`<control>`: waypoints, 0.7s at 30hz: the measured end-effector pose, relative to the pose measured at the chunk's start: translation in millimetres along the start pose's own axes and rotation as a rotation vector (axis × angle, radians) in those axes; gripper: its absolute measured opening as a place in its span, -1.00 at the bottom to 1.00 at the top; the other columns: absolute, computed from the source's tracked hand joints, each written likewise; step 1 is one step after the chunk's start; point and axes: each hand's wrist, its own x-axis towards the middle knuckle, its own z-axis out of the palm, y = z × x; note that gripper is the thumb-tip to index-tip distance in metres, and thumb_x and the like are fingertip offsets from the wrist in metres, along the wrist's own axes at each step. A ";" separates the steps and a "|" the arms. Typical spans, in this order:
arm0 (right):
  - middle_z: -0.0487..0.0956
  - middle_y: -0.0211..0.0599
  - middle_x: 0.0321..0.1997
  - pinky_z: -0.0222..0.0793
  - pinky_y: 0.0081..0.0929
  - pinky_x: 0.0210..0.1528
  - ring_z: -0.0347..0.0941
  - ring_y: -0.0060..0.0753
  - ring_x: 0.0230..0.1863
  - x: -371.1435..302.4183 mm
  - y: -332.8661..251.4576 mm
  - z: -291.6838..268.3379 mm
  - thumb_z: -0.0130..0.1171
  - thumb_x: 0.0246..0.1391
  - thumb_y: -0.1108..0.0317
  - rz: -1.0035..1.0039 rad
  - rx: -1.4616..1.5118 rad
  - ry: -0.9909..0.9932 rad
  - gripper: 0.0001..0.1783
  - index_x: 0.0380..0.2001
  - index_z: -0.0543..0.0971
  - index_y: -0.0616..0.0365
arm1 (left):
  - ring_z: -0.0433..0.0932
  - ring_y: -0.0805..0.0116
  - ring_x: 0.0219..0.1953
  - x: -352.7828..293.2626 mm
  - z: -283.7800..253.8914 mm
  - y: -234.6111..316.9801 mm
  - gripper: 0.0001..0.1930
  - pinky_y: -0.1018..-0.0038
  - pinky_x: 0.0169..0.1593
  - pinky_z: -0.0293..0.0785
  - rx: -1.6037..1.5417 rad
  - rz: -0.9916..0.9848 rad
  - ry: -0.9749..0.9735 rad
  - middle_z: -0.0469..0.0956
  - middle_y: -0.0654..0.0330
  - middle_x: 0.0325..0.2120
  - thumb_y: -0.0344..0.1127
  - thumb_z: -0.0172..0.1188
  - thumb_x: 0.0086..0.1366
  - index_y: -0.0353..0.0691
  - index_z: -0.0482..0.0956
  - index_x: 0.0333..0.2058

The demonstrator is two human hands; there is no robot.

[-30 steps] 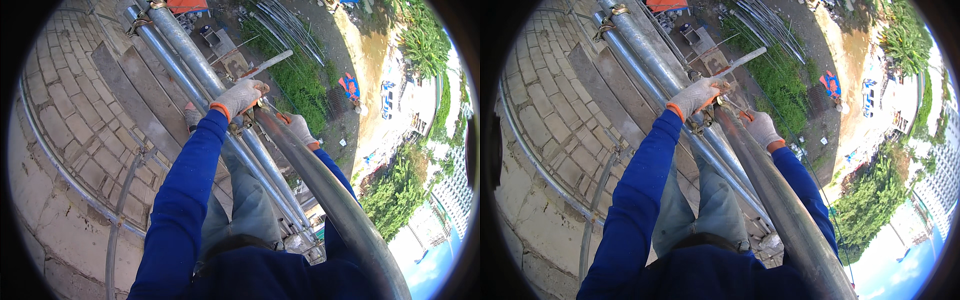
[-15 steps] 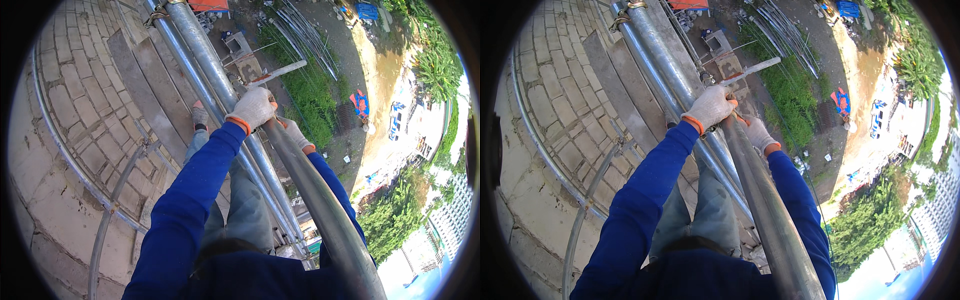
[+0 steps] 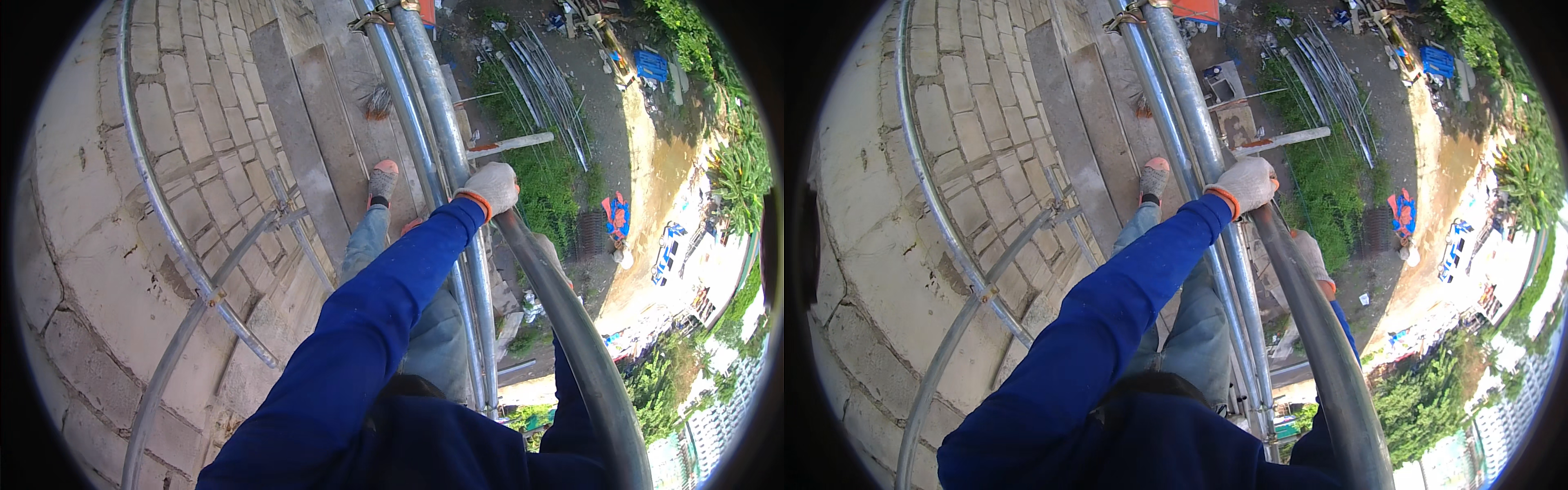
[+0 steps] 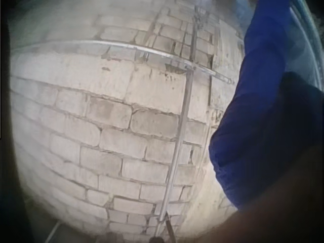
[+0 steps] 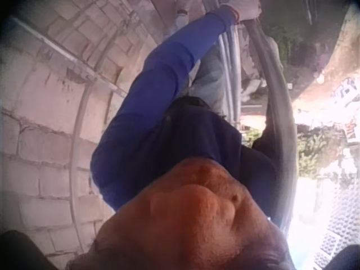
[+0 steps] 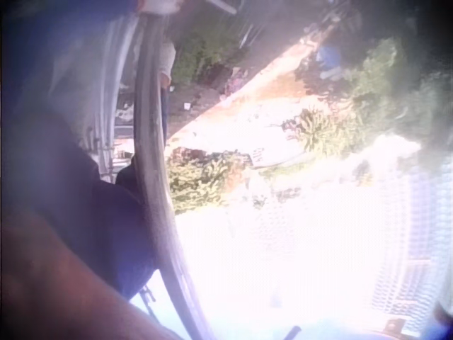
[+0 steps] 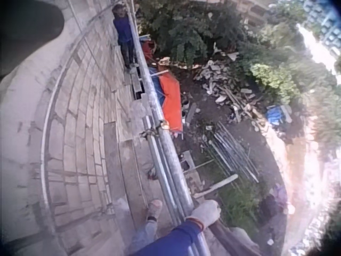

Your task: The person assembles a metal scaffolding structure against a brick wall. They position metal poles, attach them using metal clamps, and tighten the connections with a wrench. The person moves along the wooden planks of the scaffolding to reach different sections.

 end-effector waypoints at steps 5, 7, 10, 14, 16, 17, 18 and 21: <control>0.69 -0.12 -0.43 0.48 -0.27 -0.24 0.64 -0.22 -0.36 2.9 -6.4 7.1 0.10 0.25 -0.01 0.217 0.090 0.117 -0.53 -0.41 0.66 0.22 | 0.56 -0.12 0.07 -39.7 -13.6 16.5 -0.55 0.20 0.15 0.48 -0.114 0.017 0.105 0.54 -0.21 0.04 -0.14 0.22 0.32 -0.29 0.54 0.09; 0.64 -0.29 -0.52 0.47 -0.35 -0.27 0.59 -0.34 -0.44 15.3 6.8 4.1 0.01 0.34 -0.01 0.254 0.444 0.259 -0.48 -0.48 0.64 0.20 | 0.43 -0.13 0.23 -75.5 -18.7 43.2 -0.50 0.20 0.27 0.40 -0.251 0.108 0.160 0.40 -0.19 0.22 -0.12 0.19 0.37 -0.30 0.46 0.17; 0.62 -0.29 -0.53 0.47 -0.36 -0.29 0.57 -0.35 -0.45 -24.7 76.2 -2.0 0.01 0.34 0.00 0.163 0.379 0.238 -0.49 -0.47 0.63 0.21 | 0.42 -0.07 0.26 -137.4 -58.9 112.1 -0.43 0.15 0.37 0.26 -0.909 0.409 -0.311 0.46 -0.13 0.13 0.03 0.22 0.35 -0.30 0.48 0.15; 0.60 -0.30 -0.55 0.46 -0.38 -0.32 0.55 -0.36 -0.48 -52.9 75.0 22.6 0.01 0.35 0.00 0.000 0.219 0.186 -0.49 -0.46 0.62 0.22 | 0.62 0.00 -0.11 -198.5 -106.8 208.2 -0.43 0.15 0.07 0.53 -0.443 1.051 -0.193 0.58 0.02 -0.16 0.14 0.30 0.19 -0.28 0.55 -0.09; 0.58 -0.31 -0.56 0.46 -0.39 -0.34 0.54 -0.36 -0.49 -60.7 53.1 51.3 0.01 0.35 0.01 -0.075 0.146 0.164 -0.50 -0.45 0.62 0.22 | 0.63 0.02 -0.19 -200.9 -94.5 228.9 -0.50 0.14 -0.07 0.56 -0.295 1.000 -0.182 0.58 0.05 -0.21 0.08 0.37 0.08 -0.22 0.55 -0.19; 0.58 -0.31 -0.57 0.46 -0.39 -0.35 0.54 -0.37 -0.50 -67.9 56.5 56.1 0.01 0.36 0.01 -0.110 0.111 0.153 -0.50 -0.45 0.62 0.23 | 0.63 0.03 -0.24 -205.2 -91.2 237.0 -0.53 0.14 -0.14 0.58 -0.222 0.973 -0.179 0.59 0.06 -0.24 0.05 0.40 0.03 -0.19 0.54 -0.25; 0.57 -0.31 -0.57 0.46 -0.40 -0.36 0.53 -0.37 -0.50 -70.6 61.6 57.9 0.01 0.36 0.01 -0.148 0.078 0.144 -0.50 -0.44 0.61 0.23 | 0.64 0.02 -0.24 -209.3 -90.4 238.5 -0.56 0.13 -0.15 0.58 -0.246 0.938 -0.146 0.59 0.08 -0.27 0.02 0.40 0.00 -0.17 0.53 -0.28; 0.55 -0.32 -0.59 0.45 -0.41 -0.38 0.52 -0.38 -0.52 -138.6 115.7 71.5 0.01 0.36 0.02 -0.259 -0.012 0.145 -0.50 -0.43 0.61 0.24 | 0.65 0.01 -0.27 -217.6 -96.8 237.1 -0.63 0.13 -0.19 0.57 -0.286 0.871 -0.069 0.61 0.12 -0.35 -0.06 0.40 -0.05 -0.10 0.52 -0.34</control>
